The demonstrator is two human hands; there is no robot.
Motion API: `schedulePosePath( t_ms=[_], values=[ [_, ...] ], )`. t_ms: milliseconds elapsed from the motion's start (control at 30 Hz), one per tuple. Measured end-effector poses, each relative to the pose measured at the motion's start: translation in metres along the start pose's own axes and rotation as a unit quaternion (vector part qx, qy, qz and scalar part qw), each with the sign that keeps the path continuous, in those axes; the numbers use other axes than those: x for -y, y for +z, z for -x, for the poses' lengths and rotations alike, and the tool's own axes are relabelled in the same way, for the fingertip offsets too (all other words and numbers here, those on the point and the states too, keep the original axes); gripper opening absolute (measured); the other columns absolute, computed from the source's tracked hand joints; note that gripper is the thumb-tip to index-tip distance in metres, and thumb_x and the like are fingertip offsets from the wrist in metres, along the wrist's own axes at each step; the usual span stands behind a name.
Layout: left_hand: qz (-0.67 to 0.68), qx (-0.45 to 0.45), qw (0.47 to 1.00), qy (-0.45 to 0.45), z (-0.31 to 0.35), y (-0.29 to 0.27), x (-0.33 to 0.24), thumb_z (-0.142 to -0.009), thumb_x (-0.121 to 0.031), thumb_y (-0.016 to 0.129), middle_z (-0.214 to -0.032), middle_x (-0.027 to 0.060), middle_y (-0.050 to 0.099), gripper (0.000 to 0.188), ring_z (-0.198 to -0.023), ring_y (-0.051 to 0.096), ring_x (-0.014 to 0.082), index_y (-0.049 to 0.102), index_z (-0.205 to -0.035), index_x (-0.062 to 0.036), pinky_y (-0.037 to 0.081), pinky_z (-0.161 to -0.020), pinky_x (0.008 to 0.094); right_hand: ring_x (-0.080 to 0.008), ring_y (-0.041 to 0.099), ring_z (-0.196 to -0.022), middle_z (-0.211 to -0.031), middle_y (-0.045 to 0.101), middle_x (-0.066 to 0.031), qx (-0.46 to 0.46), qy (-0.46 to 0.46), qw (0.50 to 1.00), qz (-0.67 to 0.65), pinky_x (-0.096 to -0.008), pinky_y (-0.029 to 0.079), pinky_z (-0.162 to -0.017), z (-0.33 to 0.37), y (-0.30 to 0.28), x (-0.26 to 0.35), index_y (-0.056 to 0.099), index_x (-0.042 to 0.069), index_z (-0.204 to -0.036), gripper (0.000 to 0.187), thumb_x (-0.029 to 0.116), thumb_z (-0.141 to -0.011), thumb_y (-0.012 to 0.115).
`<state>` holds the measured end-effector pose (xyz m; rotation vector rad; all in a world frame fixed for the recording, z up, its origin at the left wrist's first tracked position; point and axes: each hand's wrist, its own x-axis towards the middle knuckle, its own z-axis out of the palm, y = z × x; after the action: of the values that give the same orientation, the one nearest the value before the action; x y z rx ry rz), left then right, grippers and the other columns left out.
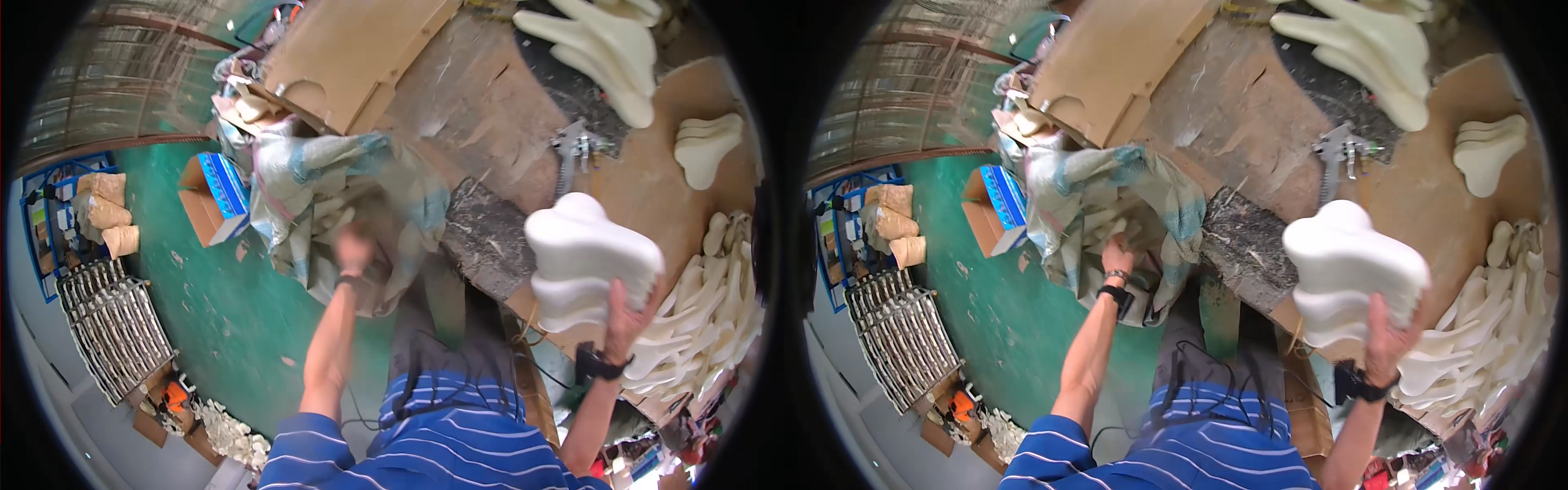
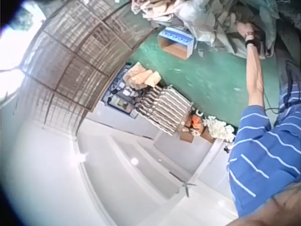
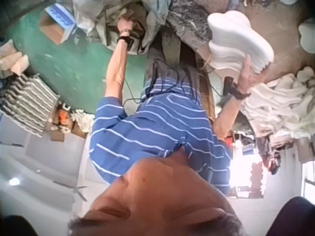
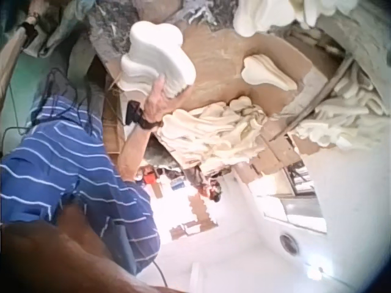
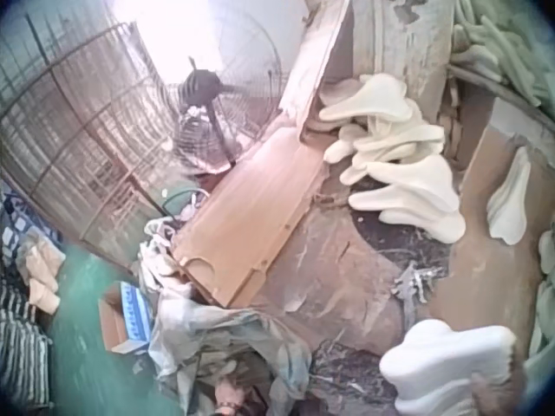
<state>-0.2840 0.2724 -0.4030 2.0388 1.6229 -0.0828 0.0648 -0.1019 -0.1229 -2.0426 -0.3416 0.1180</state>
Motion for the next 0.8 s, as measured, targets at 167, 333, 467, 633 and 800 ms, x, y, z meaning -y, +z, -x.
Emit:
schedulePosePath(
  t_ms=[167,333,467,633,800],
  values=[
    [-0.251,0.07,0.963,-0.072,-0.082,0.054,0.104,-0.076,-0.028,0.085,-0.145,0.0185,0.049,0.087,-0.133,0.05,0.041,0.042,-0.15,-0.0146,0.049,-0.106,0.0497,-0.0244,0.064,-0.115,-0.135,0.062,-0.0175,-0.129,0.071,0.988,0.051,-0.038,0.054,-0.102,0.006,-0.055,-0.015,0.038,0.006,-0.155,0.077,-0.004,-0.089,0.076],
    [-0.374,0.06,0.924,-0.049,-0.132,0.076,0.122,-0.077,-0.025,0.085,-0.146,0.0196,0.047,0.083,-0.126,0.055,0.0415,0.043,-0.148,-0.0151,0.053,-0.101,0.0512,-0.0291,0.063,-0.121,-0.135,0.061,-0.0193,-0.208,0.054,0.965,0.15,-0.0434,0.048,-0.11,0.008,-0.072,0.01,0.047,-0.003,-0.147,0.067,0.006,-0.088,0.077],
    [-0.344,0.046,0.938,-0.024,-0.153,0.084,0.147,-0.079,-0.016,0.076,-0.14,0.0254,0.048,0.069,-0.118,0.059,0.0481,0.046,-0.14,-0.0099,0.056,-0.094,0.0533,-0.0302,0.06,-0.128,-0.138,0.06,-0.0226,-0.219,0.002,0.97,0.105,-0.0468,0.037,-0.121,0.006,-0.046,0.016,0.058,-0.006,-0.139,0.052,0.013,-0.093,0.072],
    [-0.235,0.169,0.957,-0.012,-0.157,0.033,0.132,-0.08,-0.011,0.068,-0.112,0.0298,0.068,0.046,-0.104,0.069,0.0428,0.053,-0.122,0.0015,0.058,-0.089,0.0478,-0.0286,0.061,-0.128,-0.14,0.061,-0.0232,-0.143,-0.031,0.975,0.165,-0.0478,0.026,-0.127,0.008,-0.11,-0.006,0.062,-0.006,-0.137,0.043,0.012,-0.097,0.064],
    [-0.01,0.417,0.904,0.089,-0.135,-0.015,0.058,-0.084,-0.02,0.069,-0.108,0.023,0.073,0.044,-0.101,0.069,0.0442,0.06,-0.123,-0.0027,0.056,-0.09,0.0487,-0.0267,0.062,-0.127,-0.142,0.061,-0.0224,-0.171,0.007,0.976,0.136,-0.0471,0.021,-0.128,0.011,-0.119,-0.01,0.063,-0.004,-0.137,0.045,0.011,-0.094,0.067]
  ],
)
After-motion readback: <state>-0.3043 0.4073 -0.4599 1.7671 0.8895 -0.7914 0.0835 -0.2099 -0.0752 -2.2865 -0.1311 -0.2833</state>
